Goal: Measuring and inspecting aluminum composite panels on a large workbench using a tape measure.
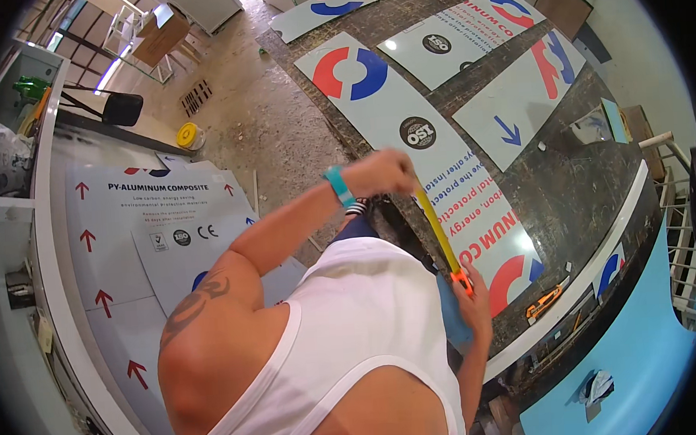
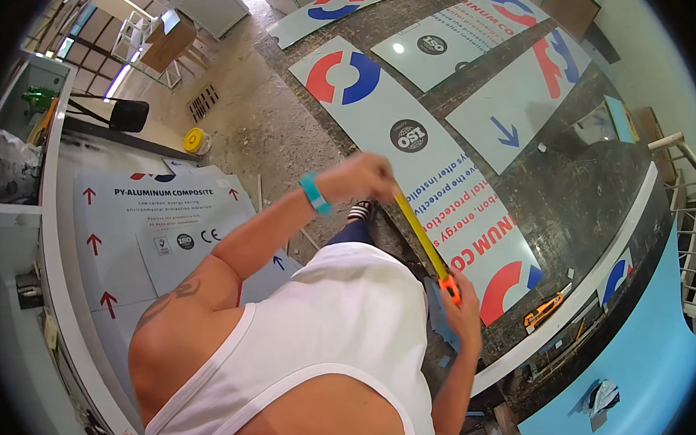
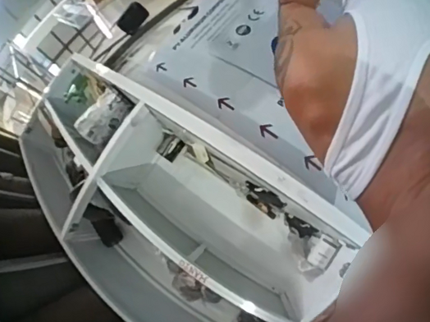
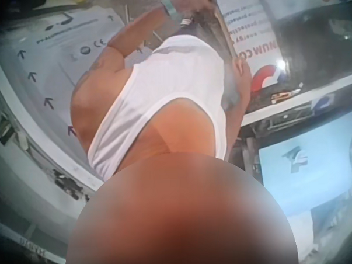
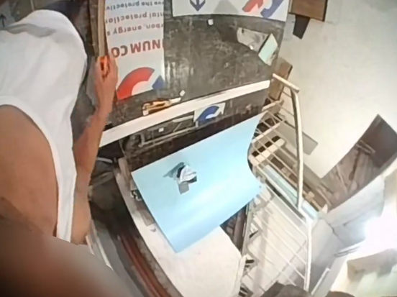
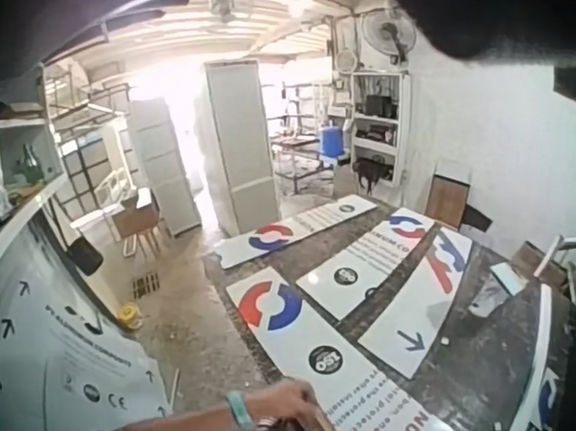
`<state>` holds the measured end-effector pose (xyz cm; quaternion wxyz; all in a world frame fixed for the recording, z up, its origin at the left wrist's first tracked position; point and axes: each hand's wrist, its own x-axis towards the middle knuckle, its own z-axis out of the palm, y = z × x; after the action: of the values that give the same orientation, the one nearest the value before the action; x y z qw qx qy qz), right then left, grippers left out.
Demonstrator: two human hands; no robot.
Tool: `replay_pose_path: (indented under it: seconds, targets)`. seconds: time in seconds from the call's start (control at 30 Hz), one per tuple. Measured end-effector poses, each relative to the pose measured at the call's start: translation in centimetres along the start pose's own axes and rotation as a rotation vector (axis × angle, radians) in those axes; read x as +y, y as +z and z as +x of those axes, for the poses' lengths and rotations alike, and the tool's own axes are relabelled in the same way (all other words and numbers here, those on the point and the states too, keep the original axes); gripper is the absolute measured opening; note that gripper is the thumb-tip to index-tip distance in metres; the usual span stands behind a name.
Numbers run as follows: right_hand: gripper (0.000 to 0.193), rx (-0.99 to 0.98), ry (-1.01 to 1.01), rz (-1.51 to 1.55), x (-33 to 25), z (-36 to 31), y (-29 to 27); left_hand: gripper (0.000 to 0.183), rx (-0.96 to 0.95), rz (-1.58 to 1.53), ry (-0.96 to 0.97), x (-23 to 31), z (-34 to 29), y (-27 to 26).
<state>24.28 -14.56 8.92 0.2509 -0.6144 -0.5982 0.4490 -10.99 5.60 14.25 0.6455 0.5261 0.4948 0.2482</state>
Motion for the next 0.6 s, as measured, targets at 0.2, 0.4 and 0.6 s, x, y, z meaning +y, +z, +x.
replay_pose_path:
  seconds: [0.2, 0.4, 0.6]
  targets:
    - [0.044, -0.104, 0.321, -0.064, 1.7, -0.6, -1.7, 0.011, 0.285, -0.299, -0.003, -1.4, 4.5, -18.4]
    - [0.041, -0.151, 0.351, -0.161, -6.9, 8.5, 3.5, 0.012, 0.628, -0.210, -0.041, -11.7, 12.7, -30.3]
    - [0.041, -0.199, 0.342, -0.262, -12.3, 22.0, 10.9, 0.040, 0.823, 0.414, -0.175, -14.5, 18.6, -43.4]
